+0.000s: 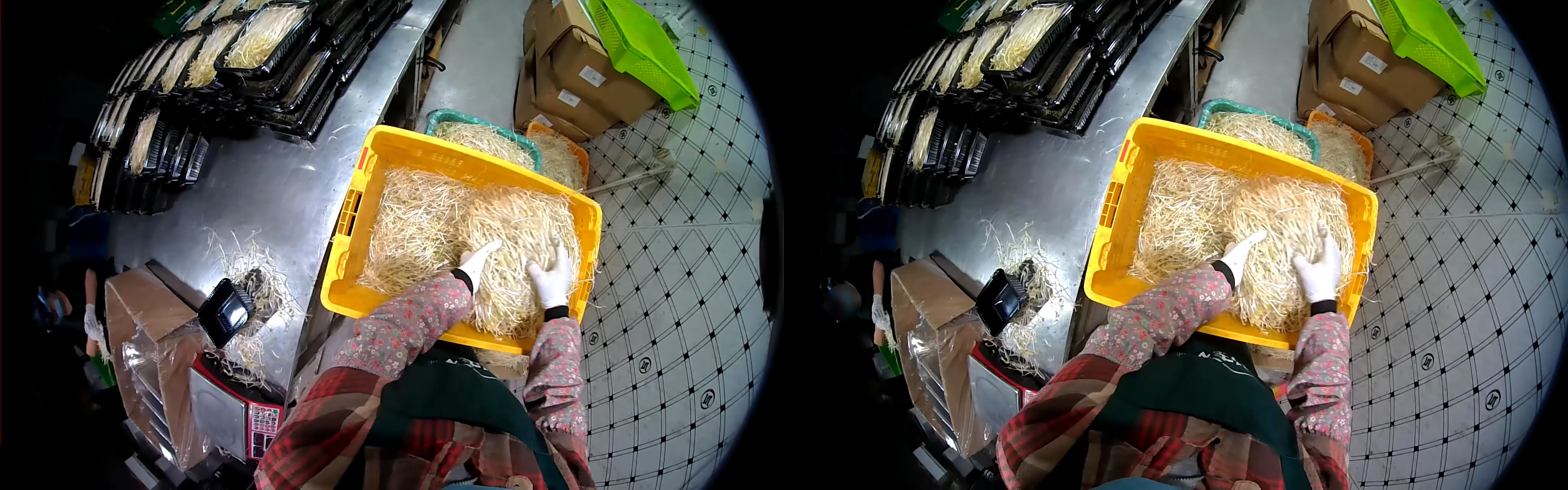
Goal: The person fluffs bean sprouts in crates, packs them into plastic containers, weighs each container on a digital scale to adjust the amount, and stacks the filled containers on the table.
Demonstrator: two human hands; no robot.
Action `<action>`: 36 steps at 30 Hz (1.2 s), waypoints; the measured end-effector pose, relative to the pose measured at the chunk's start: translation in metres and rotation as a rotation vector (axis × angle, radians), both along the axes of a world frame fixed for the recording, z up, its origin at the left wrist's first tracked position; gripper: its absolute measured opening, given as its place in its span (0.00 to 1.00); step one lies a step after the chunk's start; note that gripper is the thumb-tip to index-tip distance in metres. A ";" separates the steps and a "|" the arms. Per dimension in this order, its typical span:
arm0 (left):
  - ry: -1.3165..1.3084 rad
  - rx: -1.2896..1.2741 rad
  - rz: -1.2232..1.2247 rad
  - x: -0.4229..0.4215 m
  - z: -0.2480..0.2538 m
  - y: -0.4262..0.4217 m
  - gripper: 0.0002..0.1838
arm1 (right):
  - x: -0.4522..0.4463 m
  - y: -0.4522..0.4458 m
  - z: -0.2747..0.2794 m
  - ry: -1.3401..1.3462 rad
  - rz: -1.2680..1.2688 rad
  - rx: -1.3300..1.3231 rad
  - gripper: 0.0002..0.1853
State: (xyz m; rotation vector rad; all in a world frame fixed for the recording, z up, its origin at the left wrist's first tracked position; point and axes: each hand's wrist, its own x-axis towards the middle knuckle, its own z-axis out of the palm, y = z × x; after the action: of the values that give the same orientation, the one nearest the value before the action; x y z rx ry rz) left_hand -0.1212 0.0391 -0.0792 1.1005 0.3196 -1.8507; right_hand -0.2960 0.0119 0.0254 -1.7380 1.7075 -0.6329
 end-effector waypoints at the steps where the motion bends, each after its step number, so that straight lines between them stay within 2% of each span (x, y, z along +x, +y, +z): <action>1: 0.063 -0.043 0.024 -0.001 0.020 0.001 0.41 | -0.004 -0.001 0.006 -0.149 -0.011 0.020 0.41; 2: 0.070 -0.061 0.027 -0.007 0.030 0.002 0.35 | -0.008 -0.002 0.013 -0.297 -0.025 0.041 0.40; 3: 0.077 -0.078 0.031 -0.012 0.040 0.002 0.29 | -0.001 -0.002 0.045 -0.425 -0.016 0.059 0.39; 5: 0.171 -0.129 0.003 -0.016 0.087 0.002 0.28 | -0.014 -0.004 0.067 -0.298 0.052 -0.070 0.39; 7: -0.063 -0.066 -0.036 -0.041 0.079 -0.006 0.28 | -0.029 -0.007 0.075 -0.339 0.058 -0.145 0.40; 8: -0.134 -0.110 -0.027 -0.047 0.083 -0.009 0.28 | -0.038 -0.008 0.082 0.112 0.099 -0.222 0.39; 9: -0.204 -0.154 -0.023 -0.056 0.089 -0.012 0.28 | -0.041 -0.009 0.063 0.114 0.097 -0.218 0.39; 12: -0.283 -0.142 0.078 -0.061 0.035 -0.019 0.23 | -0.057 -0.009 -0.019 0.599 0.064 -0.414 0.37; 13: -0.292 -0.142 0.102 -0.058 0.009 -0.018 0.23 | -0.053 -0.011 -0.017 0.589 0.060 -0.415 0.37; 15: -0.373 0.013 -0.054 -0.028 0.014 -0.012 0.18 | -0.042 -0.009 -0.006 0.532 0.042 -0.382 0.37; 16: -0.315 -0.063 -0.005 -0.010 0.032 -0.002 0.16 | -0.044 -0.008 -0.007 0.522 0.035 -0.371 0.38; 17: -0.339 -0.065 -0.109 0.006 0.004 0.002 0.16 | -0.047 -0.008 -0.008 0.520 0.024 -0.370 0.38; 18: -0.317 -0.291 -0.024 0.028 0.009 0.015 0.17 | -0.050 -0.008 -0.009 0.502 0.035 -0.374 0.38; 19: -0.478 -0.275 -0.050 0.049 0.000 0.020 0.17 | -0.052 -0.006 -0.011 0.484 0.045 -0.375 0.38; 20: -0.425 -0.362 0.018 0.072 -0.015 0.027 0.16 | -0.052 -0.005 -0.007 0.486 0.044 -0.338 0.39; 21: -0.594 -0.190 -0.016 0.091 -0.024 0.028 0.16 | -0.053 -0.007 -0.006 0.435 0.060 -0.297 0.39; 22: -0.606 -0.372 -0.026 0.117 -0.057 0.033 0.25 | -0.056 -0.009 -0.007 0.464 0.060 -0.250 0.40; 23: -0.796 -0.194 -0.176 0.134 -0.064 0.034 0.37 | -0.057 -0.011 -0.008 0.492 0.064 -0.204 0.41; 24: -0.939 -0.065 -0.346 0.141 -0.047 0.034 0.43 | -0.051 -0.010 0.000 0.602 0.007 -0.103 0.45; 25: -1.078 0.069 -0.517 0.147 -0.030 0.035 0.49 | -0.042 -0.009 0.015 0.597 0.001 -0.098 0.45; 26: -1.082 0.072 -0.527 0.153 -0.039 0.040 0.49 | -0.032 -0.007 0.032 0.565 -0.038 -0.177 0.47; 27: -0.555 0.001 -0.110 0.160 -0.058 0.048 0.51 | -0.022 -0.004 0.049 0.532 -0.079 -0.252 0.49; 29: -0.537 -0.014 -0.041 0.187 -0.070 0.063 0.53 | 0.000 0.000 0.063 0.500 -0.071 -0.313 0.48; 30: -0.527 -0.022 -0.007 0.200 -0.076 0.070 0.55 | 0.010 0.000 0.062 0.274 0.017 -0.432 0.45; 31: -0.759 -0.046 -0.213 0.217 -0.079 0.078 0.54 | 0.023 -0.001 0.061 0.043 0.104 -0.549 0.43; 32: -0.996 -0.049 -0.416 0.233 -0.078 0.084 0.53 | 0.041 0.001 0.057 -0.093 0.177 -0.547 0.38; 33: -0.807 -0.034 -0.403 0.245 -0.079 0.088 0.52 | 0.064 0.006 0.049 -0.209 0.209 -0.484 0.36; 34: -0.971 0.046 -0.486 0.245 -0.080 0.088 0.50 | 0.082 0.009 0.033 -0.177 0.285 -0.406 0.37; 36: -1.011 0.100 -0.491 0.234 -0.073 0.088 0.49 | 0.113 0.012 -0.033 -0.240 0.345 -0.135 0.40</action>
State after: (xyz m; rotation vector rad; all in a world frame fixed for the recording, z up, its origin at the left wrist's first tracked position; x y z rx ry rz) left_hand 0.1125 0.1269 -0.1520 2.1466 -0.4897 -1.4202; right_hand -0.1833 0.0236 -0.0072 -1.9044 1.1906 -0.7746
